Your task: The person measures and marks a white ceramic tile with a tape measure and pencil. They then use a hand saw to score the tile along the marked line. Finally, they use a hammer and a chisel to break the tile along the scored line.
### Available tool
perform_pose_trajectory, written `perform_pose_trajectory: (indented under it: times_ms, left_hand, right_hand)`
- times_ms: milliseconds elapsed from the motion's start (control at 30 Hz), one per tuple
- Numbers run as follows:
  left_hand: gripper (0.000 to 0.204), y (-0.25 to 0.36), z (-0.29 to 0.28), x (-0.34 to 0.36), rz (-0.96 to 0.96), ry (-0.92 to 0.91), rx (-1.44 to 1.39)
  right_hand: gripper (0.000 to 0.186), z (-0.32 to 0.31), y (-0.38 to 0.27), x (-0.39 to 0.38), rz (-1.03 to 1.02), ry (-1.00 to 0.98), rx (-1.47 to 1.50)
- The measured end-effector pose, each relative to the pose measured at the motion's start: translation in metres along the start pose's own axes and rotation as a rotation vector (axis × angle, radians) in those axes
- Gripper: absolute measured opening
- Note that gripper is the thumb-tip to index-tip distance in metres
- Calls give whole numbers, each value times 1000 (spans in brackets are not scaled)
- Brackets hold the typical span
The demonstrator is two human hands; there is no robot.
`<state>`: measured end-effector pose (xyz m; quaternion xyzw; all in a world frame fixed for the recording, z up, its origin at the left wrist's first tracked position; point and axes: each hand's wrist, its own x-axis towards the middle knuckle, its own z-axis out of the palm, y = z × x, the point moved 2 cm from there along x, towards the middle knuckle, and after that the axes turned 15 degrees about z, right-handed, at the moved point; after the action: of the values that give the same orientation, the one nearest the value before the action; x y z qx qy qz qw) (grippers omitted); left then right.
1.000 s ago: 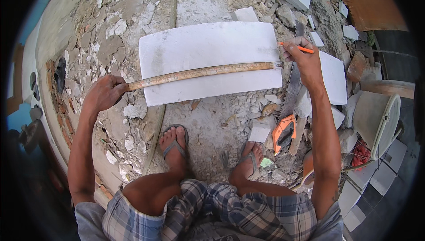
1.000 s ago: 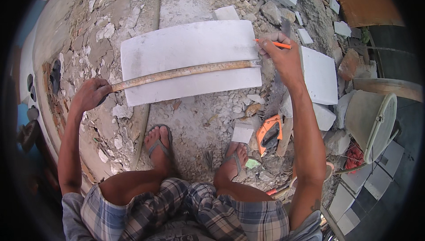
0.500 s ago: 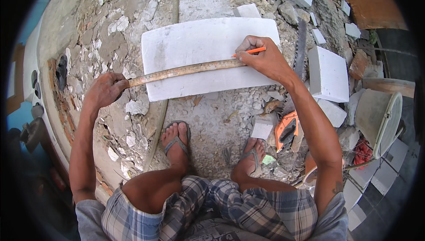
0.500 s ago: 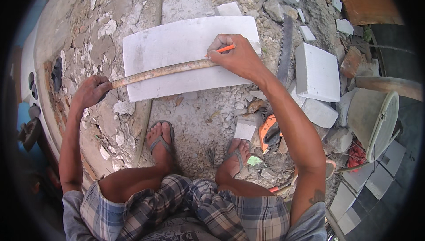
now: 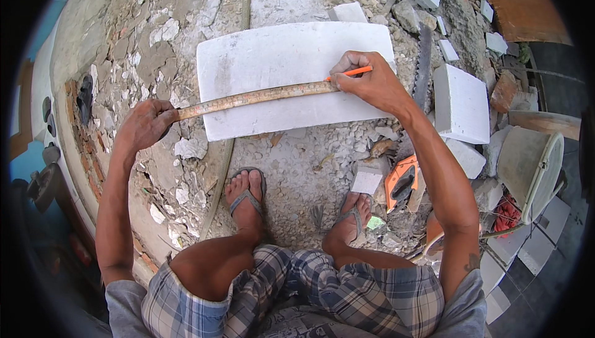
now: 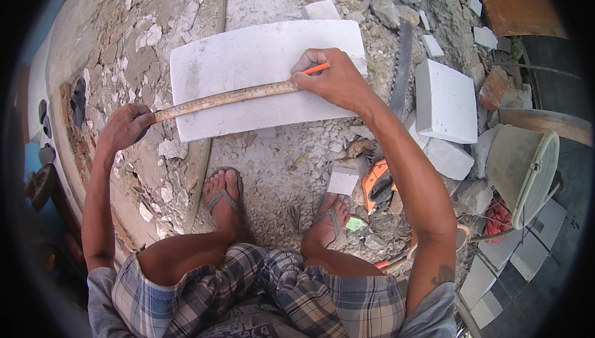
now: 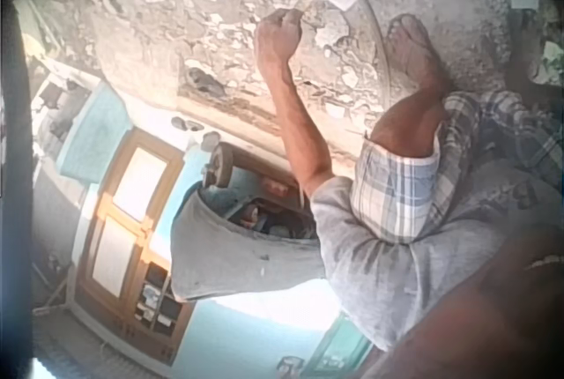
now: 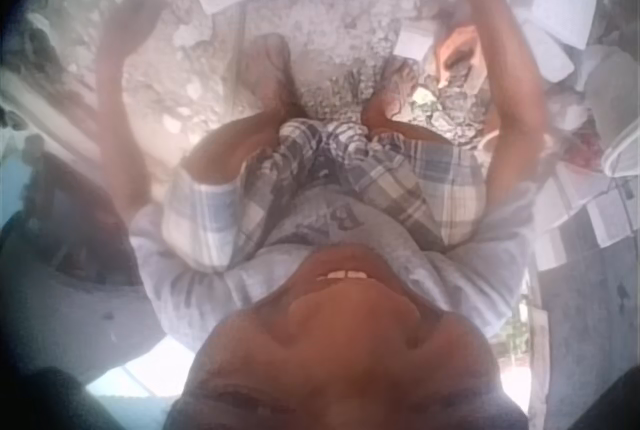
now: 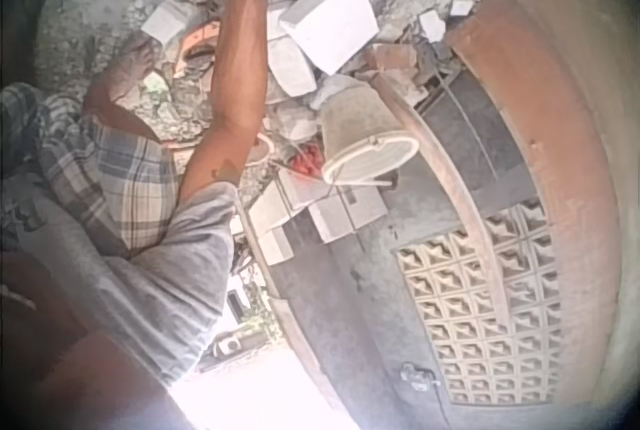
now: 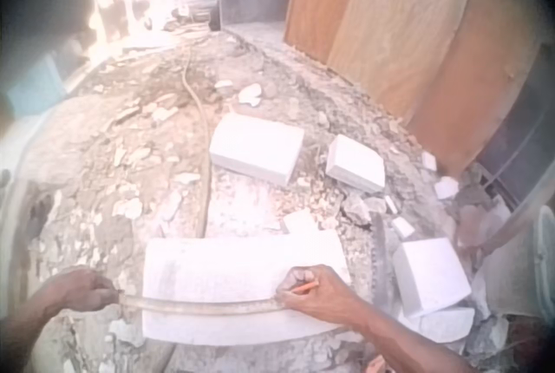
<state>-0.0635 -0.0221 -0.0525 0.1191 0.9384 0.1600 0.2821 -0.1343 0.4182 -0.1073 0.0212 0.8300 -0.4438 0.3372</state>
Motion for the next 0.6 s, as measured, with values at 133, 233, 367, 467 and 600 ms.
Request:
perform_pose_trajectory:
  times_ms: [133, 233, 367, 467, 600]
  left_hand:
    - [33, -4, 2, 1, 22, -19, 23]
    - [33, -5, 2, 0, 60, -10, 28]
    - [33, -2, 1, 1, 75, -4, 25]
    - [32, -1, 0, 2, 44, -9, 0]
    - [32, -2, 1, 1, 50, 11, -8]
  right_hand:
    - [20, 2, 1, 1, -45, 11, 18]
    - [21, 2, 2, 2, -44, 3, 57]
    - [21, 1, 3, 2, -65, -1, 35]
    - [18, 1, 2, 1, -49, 3, 56]
    - [16, 1, 3, 4, -13, -6, 68]
